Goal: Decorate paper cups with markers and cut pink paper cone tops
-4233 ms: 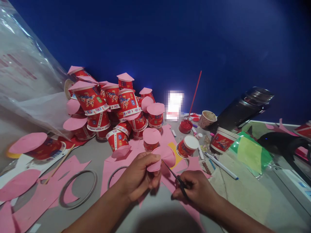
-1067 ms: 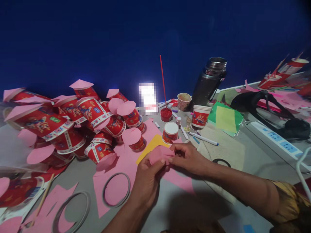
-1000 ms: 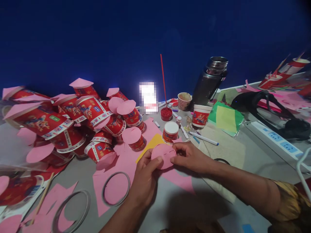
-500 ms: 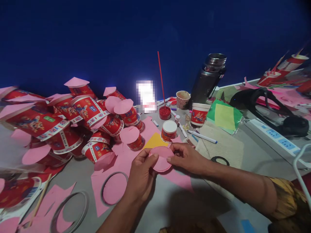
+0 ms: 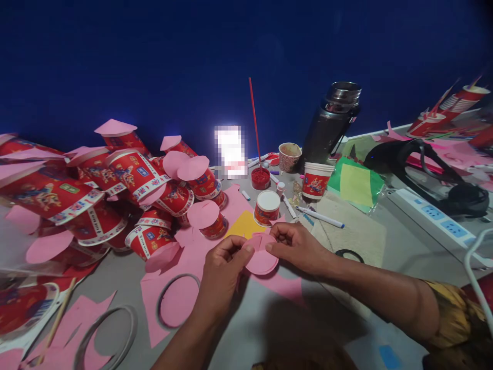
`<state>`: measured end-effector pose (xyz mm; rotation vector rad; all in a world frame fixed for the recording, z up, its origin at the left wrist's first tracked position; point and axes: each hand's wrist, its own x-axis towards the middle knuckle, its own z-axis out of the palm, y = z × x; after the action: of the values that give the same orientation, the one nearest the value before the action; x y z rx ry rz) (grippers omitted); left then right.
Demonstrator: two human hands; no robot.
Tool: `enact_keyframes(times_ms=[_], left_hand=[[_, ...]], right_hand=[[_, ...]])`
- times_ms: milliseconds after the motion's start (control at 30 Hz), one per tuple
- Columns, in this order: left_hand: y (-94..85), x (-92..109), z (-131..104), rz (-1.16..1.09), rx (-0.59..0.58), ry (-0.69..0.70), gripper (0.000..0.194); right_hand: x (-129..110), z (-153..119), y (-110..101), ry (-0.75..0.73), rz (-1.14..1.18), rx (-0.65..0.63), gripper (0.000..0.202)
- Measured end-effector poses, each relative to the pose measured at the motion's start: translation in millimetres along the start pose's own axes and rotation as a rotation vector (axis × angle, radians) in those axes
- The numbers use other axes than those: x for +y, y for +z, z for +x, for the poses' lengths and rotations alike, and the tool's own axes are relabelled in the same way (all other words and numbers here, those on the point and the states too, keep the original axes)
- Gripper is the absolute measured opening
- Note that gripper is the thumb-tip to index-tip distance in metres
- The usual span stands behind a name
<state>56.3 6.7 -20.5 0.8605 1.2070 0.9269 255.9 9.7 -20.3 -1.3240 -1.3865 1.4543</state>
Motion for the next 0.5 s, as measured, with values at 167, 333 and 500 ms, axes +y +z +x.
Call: enact_keyframes(times_ms=[167,333,500], left_hand=[[1.6,1.8,1.3,-0.079,0.025,-0.031,0.038],[3.4,4.6,1.1,-0.082,0.014,-0.034,0.039],[5.0,9.3,0.0,-0.081,0.037,0.012,0.037]], right_hand=[[-1.2,-1.7,-2.8,0.002,-0.075,-0.052,0.025],[-2.0,-1.9,-3.1,0.008,-0.08,-0.085,0.025],[0.4,0.2,-1.8,0.032,-0.006,-0.043,0.028]])
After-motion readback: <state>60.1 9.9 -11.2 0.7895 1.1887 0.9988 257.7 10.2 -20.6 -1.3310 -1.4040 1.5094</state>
